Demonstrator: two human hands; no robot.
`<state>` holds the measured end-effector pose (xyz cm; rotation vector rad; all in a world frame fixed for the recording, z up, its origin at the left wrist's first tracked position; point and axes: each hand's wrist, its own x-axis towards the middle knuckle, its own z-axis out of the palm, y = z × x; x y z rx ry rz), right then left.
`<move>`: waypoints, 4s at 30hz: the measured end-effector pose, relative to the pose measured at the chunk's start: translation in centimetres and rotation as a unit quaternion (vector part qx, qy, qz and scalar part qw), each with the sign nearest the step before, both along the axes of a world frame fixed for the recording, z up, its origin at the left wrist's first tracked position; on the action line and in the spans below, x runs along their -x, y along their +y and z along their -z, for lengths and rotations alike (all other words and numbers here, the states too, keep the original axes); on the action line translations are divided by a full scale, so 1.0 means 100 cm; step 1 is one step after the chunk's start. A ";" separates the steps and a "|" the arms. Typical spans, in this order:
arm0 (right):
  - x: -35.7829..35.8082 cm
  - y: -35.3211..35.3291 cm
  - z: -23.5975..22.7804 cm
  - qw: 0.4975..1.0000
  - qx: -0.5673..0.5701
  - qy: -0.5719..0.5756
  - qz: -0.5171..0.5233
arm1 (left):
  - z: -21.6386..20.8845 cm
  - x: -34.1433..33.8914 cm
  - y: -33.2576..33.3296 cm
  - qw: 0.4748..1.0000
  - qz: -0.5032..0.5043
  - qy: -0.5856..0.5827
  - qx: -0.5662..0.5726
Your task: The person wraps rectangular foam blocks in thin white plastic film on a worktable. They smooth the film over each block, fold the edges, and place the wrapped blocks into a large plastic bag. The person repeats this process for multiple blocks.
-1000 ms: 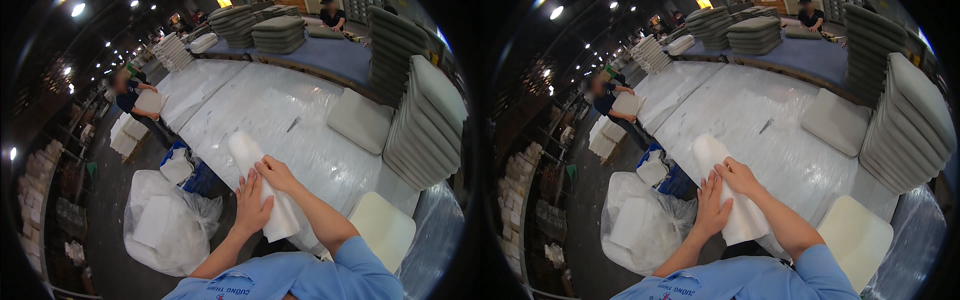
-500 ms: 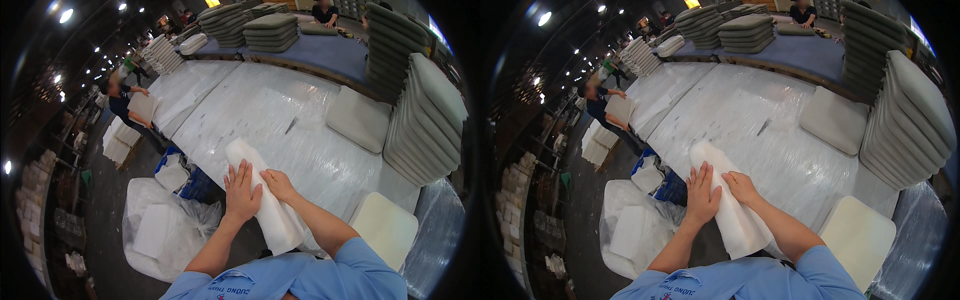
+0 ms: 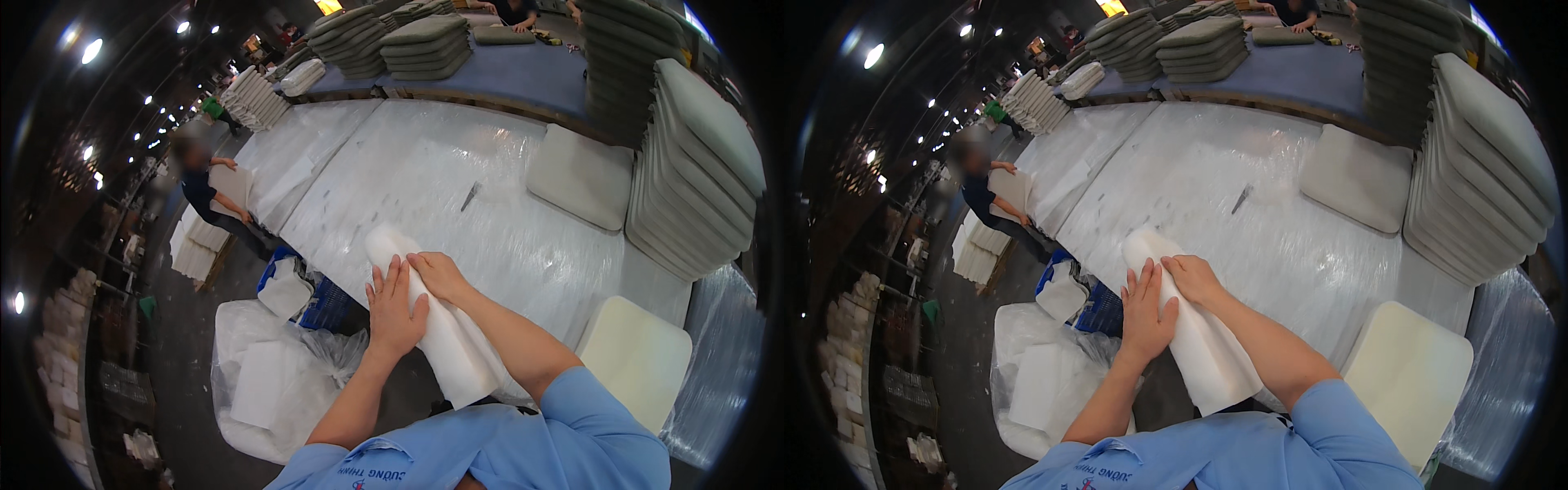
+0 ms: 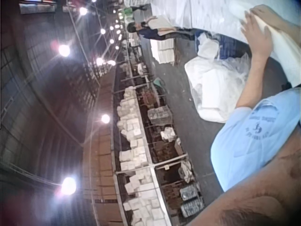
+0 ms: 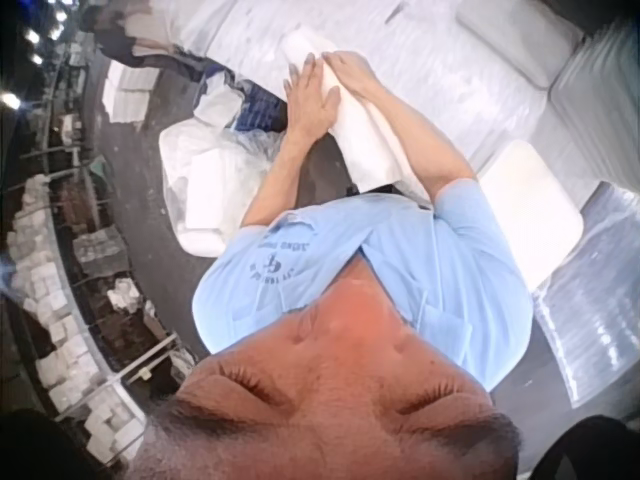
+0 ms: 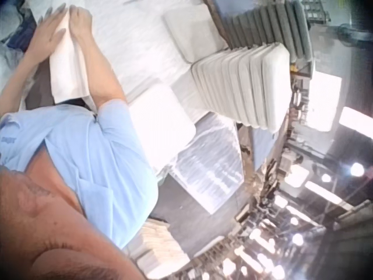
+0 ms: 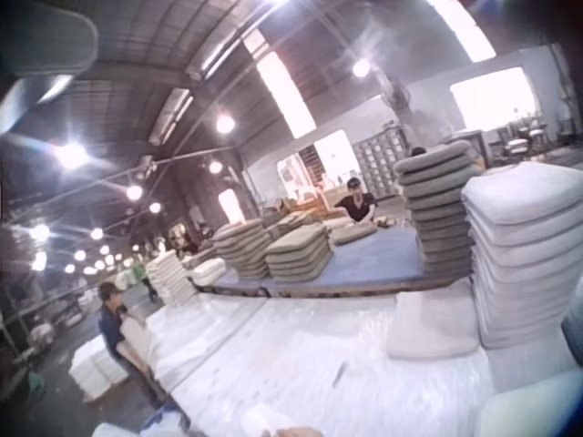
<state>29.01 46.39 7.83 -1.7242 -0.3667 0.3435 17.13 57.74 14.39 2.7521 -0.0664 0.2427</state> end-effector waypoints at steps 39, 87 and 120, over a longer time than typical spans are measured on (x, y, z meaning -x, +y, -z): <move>0.118 -0.056 0.015 0.992 -0.044 0.012 0.116 | 0.016 0.017 -0.023 0.861 -0.078 -0.206 0.458; 0.164 -0.085 0.056 0.983 -0.107 0.121 0.089 | 0.071 0.072 -0.018 0.931 -0.081 -0.061 0.350; 0.164 -0.099 0.096 0.986 0.148 0.032 0.069 | 0.066 0.085 -0.066 0.963 0.038 -0.066 0.259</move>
